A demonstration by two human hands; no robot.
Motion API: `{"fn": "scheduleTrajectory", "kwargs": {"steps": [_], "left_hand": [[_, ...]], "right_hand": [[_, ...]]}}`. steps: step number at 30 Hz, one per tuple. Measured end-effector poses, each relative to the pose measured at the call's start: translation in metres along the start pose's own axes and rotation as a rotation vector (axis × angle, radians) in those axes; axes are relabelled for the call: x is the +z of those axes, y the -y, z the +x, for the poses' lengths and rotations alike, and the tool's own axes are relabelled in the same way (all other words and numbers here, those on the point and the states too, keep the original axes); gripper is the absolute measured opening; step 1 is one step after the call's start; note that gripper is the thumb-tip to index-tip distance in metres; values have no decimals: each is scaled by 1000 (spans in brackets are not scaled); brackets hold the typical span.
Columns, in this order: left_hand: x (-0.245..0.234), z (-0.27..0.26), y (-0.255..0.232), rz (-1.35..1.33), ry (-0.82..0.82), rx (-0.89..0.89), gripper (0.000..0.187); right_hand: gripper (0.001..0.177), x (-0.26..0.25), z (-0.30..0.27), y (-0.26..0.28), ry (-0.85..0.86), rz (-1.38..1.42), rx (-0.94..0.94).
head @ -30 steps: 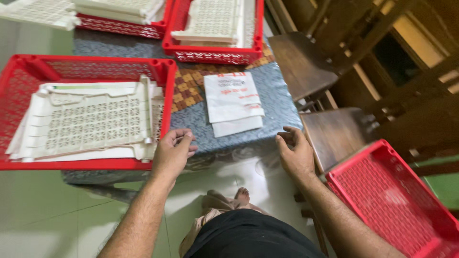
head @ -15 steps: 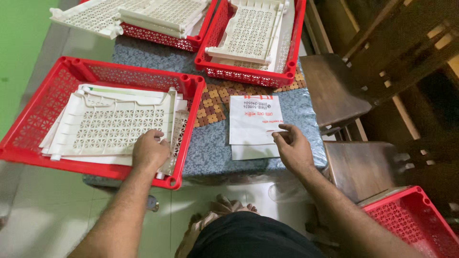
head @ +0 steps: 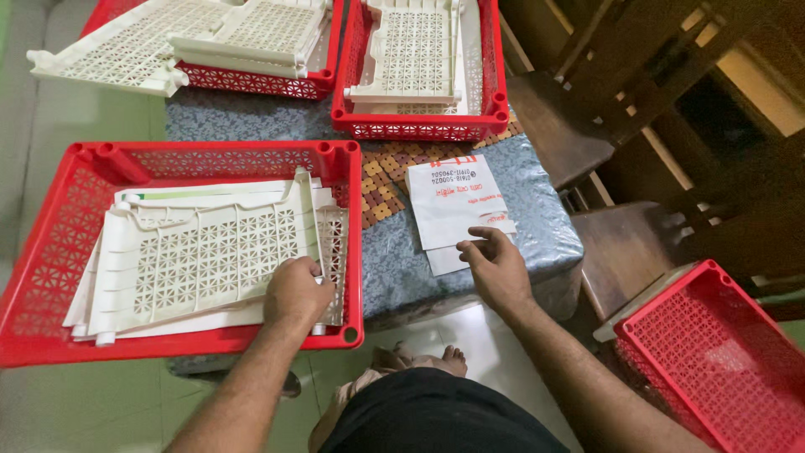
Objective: The person assembles a red plastic crate by attaching white side panels to the base. They align and snap the panels into place, then unfold the crate to form a complete container.
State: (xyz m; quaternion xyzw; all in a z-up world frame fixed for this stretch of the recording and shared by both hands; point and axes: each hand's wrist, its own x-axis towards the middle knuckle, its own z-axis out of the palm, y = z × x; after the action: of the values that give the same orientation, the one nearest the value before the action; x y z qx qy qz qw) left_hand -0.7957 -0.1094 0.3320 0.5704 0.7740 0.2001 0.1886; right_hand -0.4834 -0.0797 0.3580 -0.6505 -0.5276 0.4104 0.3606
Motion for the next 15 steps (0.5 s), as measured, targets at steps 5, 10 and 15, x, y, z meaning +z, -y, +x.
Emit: {"fn": "scheduleTrajectory", "kwargs": {"steps": [5, 10, 15], "left_hand": [[-56, -11, -17, -122, -300, 189, 19], [-88, -31, -43, -298, -234, 491, 17], [-81, -67, -53, -333, -165, 665, 22]], "right_hand": [[46, 41, -18, 47, 194, 189, 61], [53, 82, -17, 111, 518, 614, 339], [37, 107, -3, 136, 554, 489, 246]]}}
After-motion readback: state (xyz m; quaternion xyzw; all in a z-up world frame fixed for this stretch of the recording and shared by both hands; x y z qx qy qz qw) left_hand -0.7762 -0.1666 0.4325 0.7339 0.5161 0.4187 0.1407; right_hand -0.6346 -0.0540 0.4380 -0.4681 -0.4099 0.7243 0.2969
